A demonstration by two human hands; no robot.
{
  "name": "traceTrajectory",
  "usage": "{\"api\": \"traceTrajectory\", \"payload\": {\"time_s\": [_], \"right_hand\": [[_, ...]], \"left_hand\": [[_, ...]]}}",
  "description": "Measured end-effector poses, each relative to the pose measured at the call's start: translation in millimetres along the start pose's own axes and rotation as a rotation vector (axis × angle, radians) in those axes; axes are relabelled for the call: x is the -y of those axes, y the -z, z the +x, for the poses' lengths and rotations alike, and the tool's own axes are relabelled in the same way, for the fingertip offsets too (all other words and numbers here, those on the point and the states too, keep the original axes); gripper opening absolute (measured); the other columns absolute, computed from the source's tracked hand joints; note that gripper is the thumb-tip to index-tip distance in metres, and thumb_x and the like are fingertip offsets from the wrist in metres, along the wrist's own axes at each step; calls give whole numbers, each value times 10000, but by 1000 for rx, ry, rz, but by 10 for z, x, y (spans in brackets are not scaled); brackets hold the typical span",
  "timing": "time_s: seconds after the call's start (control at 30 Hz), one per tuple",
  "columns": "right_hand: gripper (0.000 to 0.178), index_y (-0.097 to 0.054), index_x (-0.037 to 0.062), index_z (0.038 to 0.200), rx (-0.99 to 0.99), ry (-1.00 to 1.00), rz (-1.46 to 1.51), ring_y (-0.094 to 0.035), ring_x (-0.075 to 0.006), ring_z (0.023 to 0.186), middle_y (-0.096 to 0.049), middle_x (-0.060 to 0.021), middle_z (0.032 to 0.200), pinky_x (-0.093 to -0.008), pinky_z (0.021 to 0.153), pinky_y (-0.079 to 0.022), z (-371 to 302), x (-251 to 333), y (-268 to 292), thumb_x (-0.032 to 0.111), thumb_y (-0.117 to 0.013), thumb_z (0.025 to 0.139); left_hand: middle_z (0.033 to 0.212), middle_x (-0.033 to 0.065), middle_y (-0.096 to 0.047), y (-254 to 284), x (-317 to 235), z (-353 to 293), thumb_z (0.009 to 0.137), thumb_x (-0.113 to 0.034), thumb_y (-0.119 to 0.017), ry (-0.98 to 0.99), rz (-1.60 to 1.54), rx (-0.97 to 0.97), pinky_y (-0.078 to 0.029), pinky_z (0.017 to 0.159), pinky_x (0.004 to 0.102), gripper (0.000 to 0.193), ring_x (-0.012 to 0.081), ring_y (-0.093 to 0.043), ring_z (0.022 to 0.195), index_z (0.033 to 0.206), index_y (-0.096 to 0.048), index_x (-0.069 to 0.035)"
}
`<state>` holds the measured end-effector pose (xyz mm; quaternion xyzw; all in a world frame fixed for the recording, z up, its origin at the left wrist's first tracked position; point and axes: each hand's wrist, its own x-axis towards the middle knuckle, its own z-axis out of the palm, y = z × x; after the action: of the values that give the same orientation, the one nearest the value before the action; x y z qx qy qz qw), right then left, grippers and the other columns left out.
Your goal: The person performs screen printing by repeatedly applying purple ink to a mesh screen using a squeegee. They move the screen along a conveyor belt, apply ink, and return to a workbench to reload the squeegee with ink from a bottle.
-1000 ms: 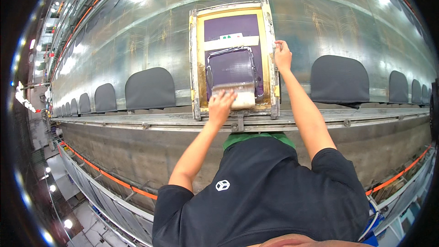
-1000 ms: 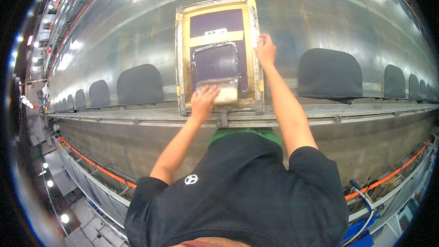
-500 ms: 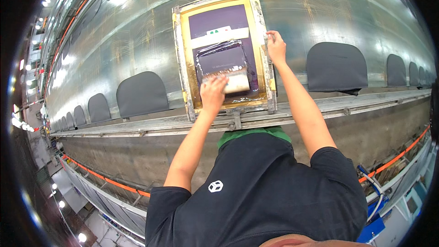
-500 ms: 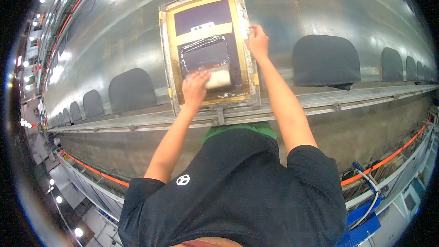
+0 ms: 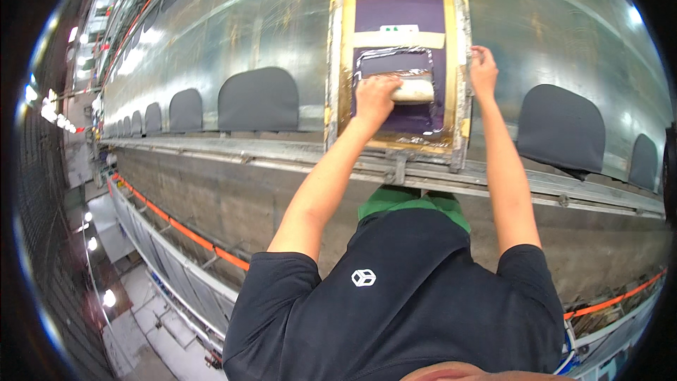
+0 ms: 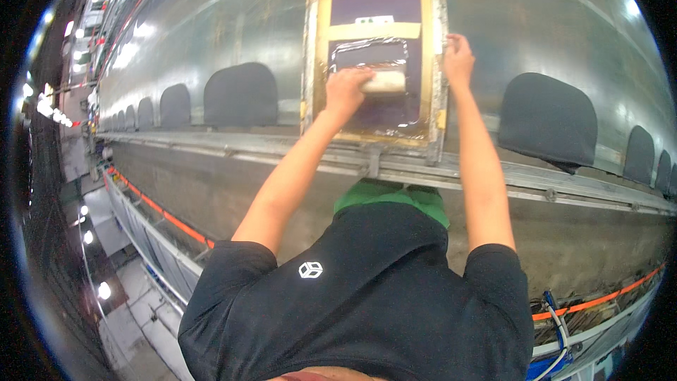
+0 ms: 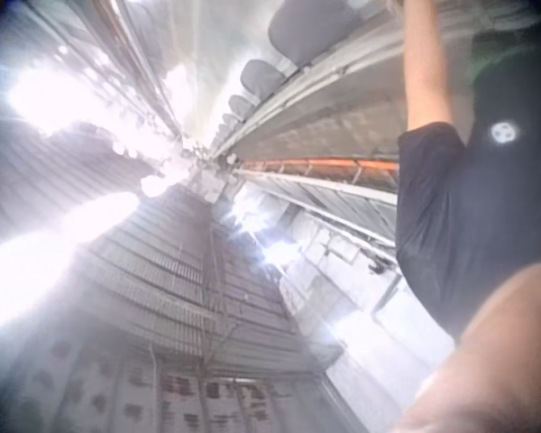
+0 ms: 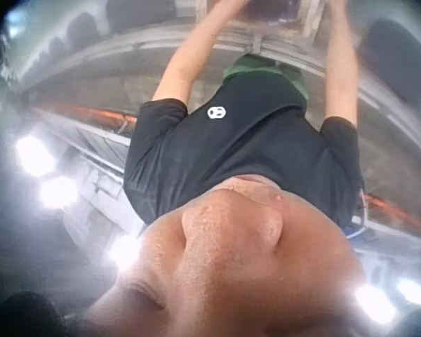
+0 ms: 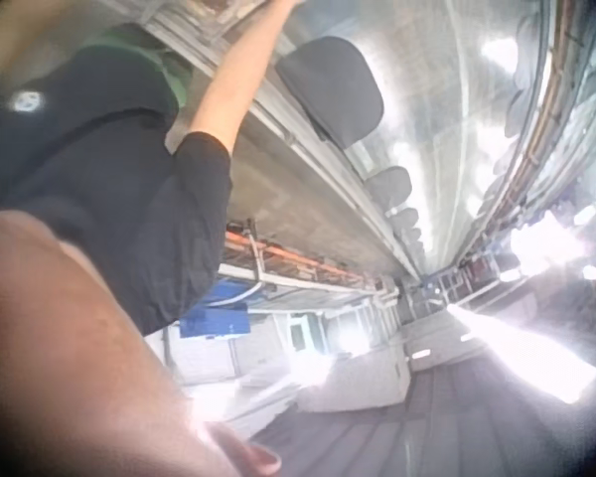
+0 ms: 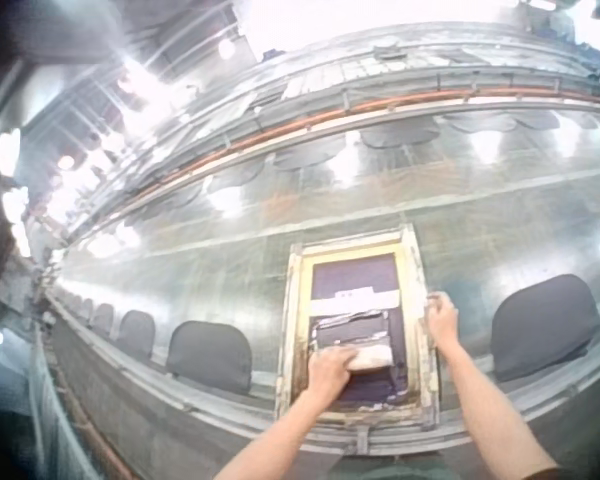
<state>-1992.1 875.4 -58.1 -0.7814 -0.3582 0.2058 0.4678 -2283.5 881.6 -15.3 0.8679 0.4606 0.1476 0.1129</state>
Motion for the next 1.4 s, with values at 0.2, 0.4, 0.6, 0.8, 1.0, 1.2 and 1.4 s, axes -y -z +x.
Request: {"api": "traceTrajectory", "payload": {"time_s": [0.2,0.4,0.6,0.8,1.0,1.2,1.4], "right_hand": [[213,-692,155,1103,82,-83,-23,-687,-299,855,-725,-136,920,-416,802,-506,160,-38,3,228,-574,942],[233,-688,135,1117,14,-15,-25,-664,-288,1039,-713,-141,1073,-396,911,-482,87,562,-215,248,-560,960],[233,-675,78,1100,19,137,90,-664,-277,1006,-704,-152,1044,-378,905,-480,-481,1167,-1497,218,-521,996],[212,-650,70,1096,57,42,182,-650,-243,842,-693,-136,931,-370,804,-491,-1316,1765,-2874,202,-510,1006],[197,-645,94,1089,-28,67,141,-621,-281,720,-653,-151,793,-401,718,-477,-1640,1963,-3492,210,-512,1003],[196,-647,106,1077,-9,-53,45,-619,-310,674,-616,-159,701,-432,666,-465,-1675,1995,-3576,214,-504,999],[190,-651,89,1073,-30,-44,33,-583,-220,666,-617,-117,739,-367,664,-468,-1624,1952,-3559,227,-537,1007]], "left_hand": [[1274,-26,-674,-15,-179,-876,730,10,-620,-50,19,23,-454,898,397,519,224,-608,1178,1187,-707,-219],[1324,-36,-646,381,72,-1086,733,-24,-656,12,-78,-31,-438,898,401,539,226,-590,1210,1234,-678,-220],[1321,-36,-652,921,1308,-1251,672,-4,-665,98,-61,-19,-438,909,417,580,216,-588,1209,1214,-686,-209],[1295,-48,-667,1506,2749,-1664,675,-6,-662,87,37,7,-462,857,413,582,220,-607,1177,1213,-698,-225],[1293,-39,-668,1748,3433,-2030,696,-13,-675,-2,95,23,-454,864,402,558,229,-617,1182,1212,-695,-223],[1283,-41,-675,1767,3612,-2229,715,8,-656,-74,102,72,-454,852,404,556,217,-620,1189,1211,-700,-238],[1018,57,-743,1891,3963,-708,753,-68,-675,112,43,193,-545,747,396,397,252,-708,917,1087,-755,-269]]}}
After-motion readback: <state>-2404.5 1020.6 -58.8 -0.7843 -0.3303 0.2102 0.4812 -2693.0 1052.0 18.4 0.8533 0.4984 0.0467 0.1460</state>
